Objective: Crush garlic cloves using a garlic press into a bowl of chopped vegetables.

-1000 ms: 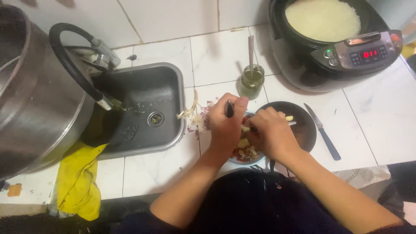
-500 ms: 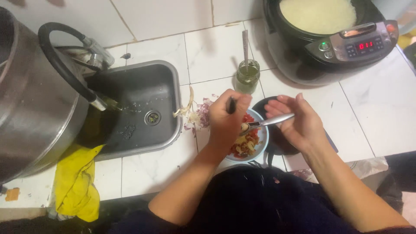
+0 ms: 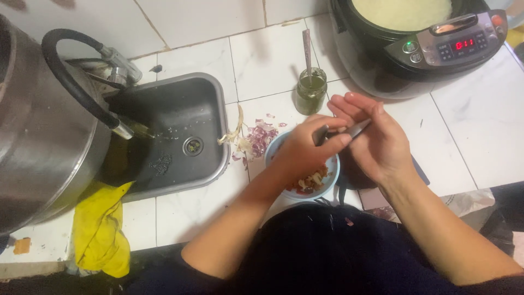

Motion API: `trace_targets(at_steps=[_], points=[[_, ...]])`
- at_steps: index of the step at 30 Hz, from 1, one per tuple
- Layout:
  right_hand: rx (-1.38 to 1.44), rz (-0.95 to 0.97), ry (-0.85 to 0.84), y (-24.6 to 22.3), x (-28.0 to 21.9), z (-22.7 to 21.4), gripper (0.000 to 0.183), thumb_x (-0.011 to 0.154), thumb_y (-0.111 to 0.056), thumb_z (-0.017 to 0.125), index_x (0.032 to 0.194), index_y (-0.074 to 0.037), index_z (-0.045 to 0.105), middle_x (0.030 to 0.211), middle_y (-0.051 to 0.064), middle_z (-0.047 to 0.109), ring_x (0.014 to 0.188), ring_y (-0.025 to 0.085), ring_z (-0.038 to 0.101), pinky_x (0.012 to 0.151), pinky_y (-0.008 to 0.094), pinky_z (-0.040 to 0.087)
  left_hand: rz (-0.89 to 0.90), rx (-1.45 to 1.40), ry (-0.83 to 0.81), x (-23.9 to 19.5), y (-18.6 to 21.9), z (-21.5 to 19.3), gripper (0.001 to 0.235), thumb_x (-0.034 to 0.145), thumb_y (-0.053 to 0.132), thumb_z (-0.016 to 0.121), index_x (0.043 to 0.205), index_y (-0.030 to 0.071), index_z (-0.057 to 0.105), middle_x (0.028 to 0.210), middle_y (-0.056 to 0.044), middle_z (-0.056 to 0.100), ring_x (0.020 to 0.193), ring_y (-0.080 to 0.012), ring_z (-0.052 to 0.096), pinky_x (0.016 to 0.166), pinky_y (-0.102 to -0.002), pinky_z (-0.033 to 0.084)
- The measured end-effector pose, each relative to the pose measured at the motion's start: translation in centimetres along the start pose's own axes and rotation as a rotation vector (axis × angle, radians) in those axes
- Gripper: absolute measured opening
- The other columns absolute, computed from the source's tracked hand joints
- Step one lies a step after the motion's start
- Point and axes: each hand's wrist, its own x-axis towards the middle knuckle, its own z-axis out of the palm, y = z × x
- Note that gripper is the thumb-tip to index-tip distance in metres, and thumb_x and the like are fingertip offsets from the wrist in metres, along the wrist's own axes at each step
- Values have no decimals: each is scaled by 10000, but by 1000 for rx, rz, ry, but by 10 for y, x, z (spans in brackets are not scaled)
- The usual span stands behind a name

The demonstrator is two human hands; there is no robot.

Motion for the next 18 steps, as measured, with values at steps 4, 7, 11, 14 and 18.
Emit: trace_targets(at_steps=[4,7,11,14,18], points=[[7,11,-6,1,2,2,588,906,-540,597,1338,-143,622,1381,139,661,1311,251,633,1129,398,493,-194,-57,-126,4,-2,10,699,814,483,671,1395,107,569,1315,-173,660,1269,-314,626,1076,-435,474],[7,19,-19,6,3,7,644,881,-568,606,1362,-140,601,1414,151,638,1345,261,606,1131,393,475,-101,-50,-249,3,4,6,991,734,665,582,1492,48,421,1258,-199,648,1132,-303,641,942,-385,451],[-103,32,-73,11,2,17,766,865,-656,535,1425,-134,532,1460,151,592,1426,264,519,1106,370,423,-240,38,-241,2,6,20,1066,723,516,705,1616,223,202,1652,-124,350,1506,-292,371,1242,-429,253],[-246,-25,-164,11,1,26,949,827,-783,498,1514,-135,409,1526,176,489,1469,287,410,1137,396,354,-265,44,-193,5,2,18,1155,648,519,740,1634,217,220,1611,-160,379,1470,-300,417,1231,-407,318],[-364,-40,-268,4,-2,29,1145,731,-816,634,1581,-137,277,1565,200,379,1477,296,320,1155,444,288,-221,44,-131,5,-11,13,1082,662,370,782,1606,142,305,1533,-191,447,1433,-340,467,1189,-427,390]])
